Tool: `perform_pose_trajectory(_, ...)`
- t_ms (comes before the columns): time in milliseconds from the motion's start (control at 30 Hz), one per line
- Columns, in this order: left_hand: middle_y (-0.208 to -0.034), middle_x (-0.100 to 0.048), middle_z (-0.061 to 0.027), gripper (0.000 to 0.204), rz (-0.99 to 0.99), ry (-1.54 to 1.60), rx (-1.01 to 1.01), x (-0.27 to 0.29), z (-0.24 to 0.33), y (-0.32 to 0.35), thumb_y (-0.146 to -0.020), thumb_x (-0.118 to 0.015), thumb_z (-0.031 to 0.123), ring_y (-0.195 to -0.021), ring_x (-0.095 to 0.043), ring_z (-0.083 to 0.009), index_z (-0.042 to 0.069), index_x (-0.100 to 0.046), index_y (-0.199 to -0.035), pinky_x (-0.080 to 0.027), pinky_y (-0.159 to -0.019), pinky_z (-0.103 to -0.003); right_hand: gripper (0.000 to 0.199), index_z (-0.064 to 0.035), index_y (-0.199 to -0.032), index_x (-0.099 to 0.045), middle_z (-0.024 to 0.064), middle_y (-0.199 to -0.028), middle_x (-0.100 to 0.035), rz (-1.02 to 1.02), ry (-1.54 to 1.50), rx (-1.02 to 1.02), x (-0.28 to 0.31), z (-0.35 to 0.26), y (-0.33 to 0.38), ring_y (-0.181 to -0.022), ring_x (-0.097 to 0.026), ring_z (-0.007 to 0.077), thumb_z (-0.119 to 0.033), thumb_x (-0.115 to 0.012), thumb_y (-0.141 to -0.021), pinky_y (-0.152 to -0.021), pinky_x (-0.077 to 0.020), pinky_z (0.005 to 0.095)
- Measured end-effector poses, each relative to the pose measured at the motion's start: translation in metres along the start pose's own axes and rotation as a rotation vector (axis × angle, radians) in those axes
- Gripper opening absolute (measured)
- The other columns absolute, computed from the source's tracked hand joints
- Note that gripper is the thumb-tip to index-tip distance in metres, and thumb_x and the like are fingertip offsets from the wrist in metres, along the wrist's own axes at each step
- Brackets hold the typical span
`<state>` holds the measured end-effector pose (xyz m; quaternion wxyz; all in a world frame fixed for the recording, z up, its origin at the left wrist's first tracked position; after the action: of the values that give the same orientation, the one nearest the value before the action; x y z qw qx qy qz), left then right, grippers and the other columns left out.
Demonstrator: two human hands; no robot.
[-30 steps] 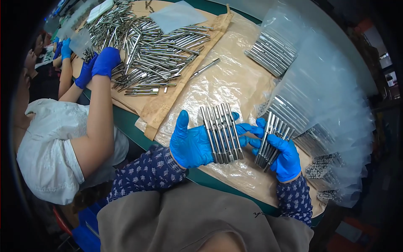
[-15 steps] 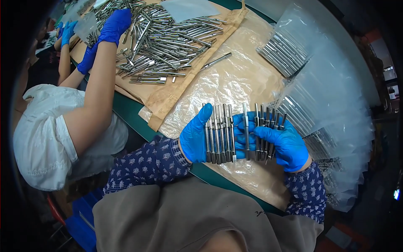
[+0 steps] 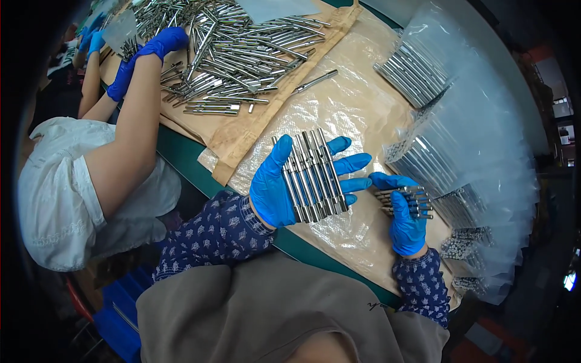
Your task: Manually sorting and packaging small metal rods into plastic organizers at a factory workstation.
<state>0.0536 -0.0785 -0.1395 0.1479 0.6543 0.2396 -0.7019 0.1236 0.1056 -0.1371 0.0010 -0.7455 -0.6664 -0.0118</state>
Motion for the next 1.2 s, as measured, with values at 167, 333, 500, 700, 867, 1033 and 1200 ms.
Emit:
perform_pose_trajectory(167, -0.146, -0.015, -0.0228, 0.085, -0.009, -0.053, -0.017, 0.0, 0.001, -0.002, -0.083, -0.042, 0.062, -0.132, -0.021, -0.0437, 0.007, -0.016, -0.143, -0.026, -0.105, -0.055, 0.037, -0.002, -0.125, -0.043, 0.0206, -0.125, -0.05, 0.015, -0.57, -0.132, -0.011, 0.001, 0.004, -0.114, -0.05, 0.0338, -0.019, -0.049, -0.092, -0.098, -0.0401, 0.0469)
perform_pose_trajectory(333, -0.147, -0.01, -0.0242, 0.092, 0.103, -0.124, -0.037, -0.003, 0.001, -0.005, -0.08, -0.046, 0.064, -0.133, -0.016, -0.0444, 0.006, -0.01, -0.143, -0.018, -0.108, -0.055, 0.062, -0.0067, -0.142, -0.02, 0.0213, -0.145, -0.022, 0.023, -1.0, -0.315, -0.023, 0.0, 0.015, -0.131, -0.025, 0.0403, -0.03, -0.046, -0.09, -0.109, -0.0206, 0.0526)
perform_pose_trajectory(500, -0.147, -0.009, -0.0235, 0.092, 0.113, -0.14, -0.048, -0.001, 0.002, -0.003, -0.08, -0.043, 0.064, -0.132, -0.017, -0.0457, 0.006, -0.01, -0.143, -0.017, -0.107, -0.056, 0.092, -0.0013, -0.143, -0.008, 0.0258, -0.146, -0.012, -0.09, -1.254, -0.327, -0.028, -0.012, 0.019, -0.135, -0.014, 0.0411, -0.058, -0.048, -0.082, -0.109, -0.015, 0.0531)
perform_pose_trajectory(700, -0.146, -0.01, -0.0247, 0.09, 0.117, -0.168, -0.06, 0.002, 0.002, -0.004, -0.082, -0.041, 0.064, -0.132, -0.016, -0.047, 0.006, -0.011, -0.143, -0.018, -0.107, -0.056, 0.115, -0.0068, -0.144, -0.008, 0.0229, -0.147, -0.01, -0.108, -1.446, -0.221, -0.018, -0.02, 0.026, -0.134, -0.019, 0.0388, -0.075, -0.055, -0.065, -0.108, -0.0198, 0.053)
perform_pose_trajectory(867, -0.146, -0.011, -0.0255, 0.09, 0.136, -0.184, -0.062, 0.003, 0.0, -0.004, -0.082, -0.038, 0.066, -0.131, -0.019, -0.0476, 0.006, -0.01, -0.143, -0.021, -0.106, -0.057, 0.11, -0.0087, -0.144, -0.008, 0.0189, -0.148, -0.011, -0.158, -1.352, -0.269, -0.023, -0.015, 0.018, -0.135, -0.017, 0.037, -0.077, -0.049, -0.067, -0.109, -0.0147, 0.0521)
perform_pose_trajectory(1033, -0.146, -0.011, -0.0256, 0.088, 0.135, -0.192, -0.069, 0.003, 0.001, -0.005, -0.084, -0.035, 0.065, -0.131, -0.018, -0.0476, 0.006, -0.009, -0.143, -0.02, -0.107, -0.056, 0.096, -0.0071, -0.144, -0.012, 0.021, -0.148, -0.01, -0.143, -1.282, -0.301, -0.021, -0.006, 0.015, -0.137, -0.01, 0.0366, -0.071, -0.04, -0.078, -0.111, -0.0099, 0.0509)
perform_pose_trajectory(1200, -0.146, -0.011, -0.0256, 0.087, 0.153, -0.186, -0.073, 0.003, 0.001, -0.004, -0.084, -0.034, 0.065, -0.131, -0.018, -0.0471, 0.006, -0.009, -0.143, -0.02, -0.107, -0.055, 0.098, -0.007, -0.144, -0.01, 0.0224, -0.148, -0.009, -0.088, -1.159, -0.293, -0.019, -0.006, 0.016, -0.137, -0.01, 0.0369, -0.07, -0.044, -0.077, -0.11, -0.0142, 0.0511)
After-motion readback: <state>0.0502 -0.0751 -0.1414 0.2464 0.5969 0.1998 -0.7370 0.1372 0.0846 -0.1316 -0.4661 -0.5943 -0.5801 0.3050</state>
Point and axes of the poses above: each hand's wrist, its own y-axis away from the middle knuckle, its own x-axis out of the back of the hand, z = x × y, the point moved 5 cm from there along -y, towards the middle knuckle
